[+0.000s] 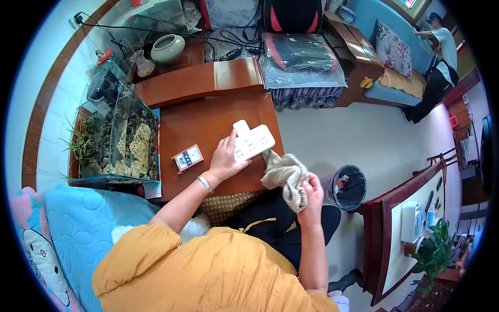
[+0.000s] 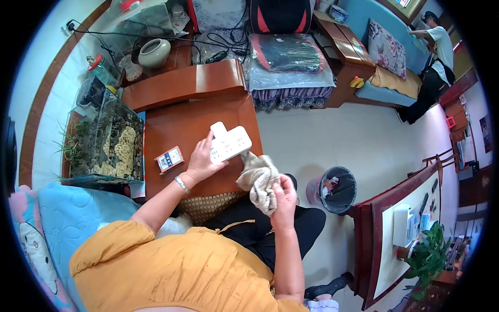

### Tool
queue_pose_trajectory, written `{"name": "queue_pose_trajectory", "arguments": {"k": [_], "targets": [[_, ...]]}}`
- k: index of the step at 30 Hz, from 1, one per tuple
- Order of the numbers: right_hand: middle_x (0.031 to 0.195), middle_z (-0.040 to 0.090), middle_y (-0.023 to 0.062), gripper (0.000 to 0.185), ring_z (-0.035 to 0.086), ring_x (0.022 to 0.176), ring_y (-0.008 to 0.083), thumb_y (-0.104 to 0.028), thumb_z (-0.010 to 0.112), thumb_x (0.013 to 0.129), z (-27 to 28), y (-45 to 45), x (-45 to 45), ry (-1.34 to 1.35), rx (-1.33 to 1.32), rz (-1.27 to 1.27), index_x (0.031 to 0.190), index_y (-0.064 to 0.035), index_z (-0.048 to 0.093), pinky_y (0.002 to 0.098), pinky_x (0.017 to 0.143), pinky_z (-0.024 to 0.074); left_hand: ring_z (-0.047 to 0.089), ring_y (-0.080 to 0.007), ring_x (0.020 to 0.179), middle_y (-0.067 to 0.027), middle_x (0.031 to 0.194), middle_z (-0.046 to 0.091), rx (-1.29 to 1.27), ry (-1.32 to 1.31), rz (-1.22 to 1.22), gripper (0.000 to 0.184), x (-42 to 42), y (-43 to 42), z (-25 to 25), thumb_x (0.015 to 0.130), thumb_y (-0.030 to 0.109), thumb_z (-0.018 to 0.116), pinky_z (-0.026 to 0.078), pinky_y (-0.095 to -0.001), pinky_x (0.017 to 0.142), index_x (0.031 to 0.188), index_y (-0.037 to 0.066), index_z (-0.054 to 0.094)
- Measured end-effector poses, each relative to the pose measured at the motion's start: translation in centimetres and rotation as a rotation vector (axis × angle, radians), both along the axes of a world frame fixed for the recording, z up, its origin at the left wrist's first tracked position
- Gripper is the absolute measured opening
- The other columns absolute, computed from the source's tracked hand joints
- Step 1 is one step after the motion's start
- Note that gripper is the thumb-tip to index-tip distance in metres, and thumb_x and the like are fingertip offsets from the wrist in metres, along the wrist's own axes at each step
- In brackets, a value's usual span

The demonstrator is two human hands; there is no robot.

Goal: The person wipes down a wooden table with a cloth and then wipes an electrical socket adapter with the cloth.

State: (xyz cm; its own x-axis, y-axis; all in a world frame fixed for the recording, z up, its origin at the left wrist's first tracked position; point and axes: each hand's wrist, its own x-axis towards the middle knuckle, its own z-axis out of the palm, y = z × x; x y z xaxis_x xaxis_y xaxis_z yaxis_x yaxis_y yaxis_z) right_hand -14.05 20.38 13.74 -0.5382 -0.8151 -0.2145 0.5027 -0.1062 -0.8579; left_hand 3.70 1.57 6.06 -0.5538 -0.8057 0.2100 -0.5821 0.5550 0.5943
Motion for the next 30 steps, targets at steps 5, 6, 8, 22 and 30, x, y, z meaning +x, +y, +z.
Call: {"name": "queue_pose_trajectory", "arguments": {"k": [5, 6, 8, 22, 30], "targets": [[0.099, 0.059, 0.0033, 0.017, 0.056, 0.090, 0.0090, -0.002, 0.052, 0.089, 2.9, -2.0, 0.6, 0.374, -0.059, -0.002, 0.106, -0.0023, 0.054, 0.0237, 0.084, 0.0449, 0.046, -0.0371, 0.116, -0.0210, 0.125, 0.046, -0.061, 0.051, -0.218, 0.105, -1.7, -0.5, -1.5, 0.064, 0.028, 0.082, 0.038, -0.0431, 0.102, 0.144, -0.002, 0.022], [0.100, 0.058, 0.0028, 0.018, 0.055, 0.091, 0.0087, 0.000, 0.052, 0.088, 3.0, -2.5, 0.9, 0.509, -0.039, 0.013, 0.106, -0.0023, 0.053, 0.0230, 0.084, 0.0434, 0.045, -0.0372, 0.116, -0.0208, 0.126, 0.046, -0.082, 0.062, -0.273, 0.104, -1.9, -0.7, -1.9, 0.064, 0.027, 0.082, 0.038, -0.0433, 0.102, 0.144, -0.002, 0.022], [0.100, 0.059, 0.0068, 0.020, 0.057, 0.093, 0.0167, 0.002, 0.055, 0.082, 2.2, -3.7, 1.3, 0.870, -0.051, 0.023, 0.102, -0.0023, 0.055, 0.0270, 0.086, 0.0443, 0.045, -0.0377, 0.118, -0.0210, 0.127, 0.044, -0.097, 0.068, -0.303, 0.103, -2.1, -1.0, -2.9, 0.064, 0.025, 0.082, 0.037, -0.0434, 0.103, 0.144, -0.001, 0.022], [0.146, 0.036, 0.0125, 0.059, 0.031, 0.136, 0.0347, -0.037, 0.067, 0.078, -7.7, -8.6, 3.2, 1.769, 0.309, 0.059, 0.132, -0.0198, 0.052, 0.0529, 0.108, 0.0220, 0.041, -0.0304, 0.128, -0.0140, 0.129, 0.047, -0.128, 0.013, -0.222, 0.075, -2.7, -0.4, -4.7, 0.068, 0.033, 0.076, 0.023, -0.0506, 0.112, 0.128, 0.006, 0.039], [0.140, 0.042, 0.0174, 0.054, 0.038, 0.131, 0.0365, -0.028, 0.068, 0.079, -7.6, -11.0, 0.5, 1.636, 0.287, 0.008, 0.128, -0.0131, 0.052, 0.0496, 0.106, 0.0294, 0.044, -0.0331, 0.122, -0.0170, 0.124, 0.049, -0.108, 0.006, -0.197, 0.081, -3.2, 0.0, -3.2, 0.061, 0.034, 0.081, 0.027, -0.0513, 0.108, 0.126, 0.005, 0.040]]}}
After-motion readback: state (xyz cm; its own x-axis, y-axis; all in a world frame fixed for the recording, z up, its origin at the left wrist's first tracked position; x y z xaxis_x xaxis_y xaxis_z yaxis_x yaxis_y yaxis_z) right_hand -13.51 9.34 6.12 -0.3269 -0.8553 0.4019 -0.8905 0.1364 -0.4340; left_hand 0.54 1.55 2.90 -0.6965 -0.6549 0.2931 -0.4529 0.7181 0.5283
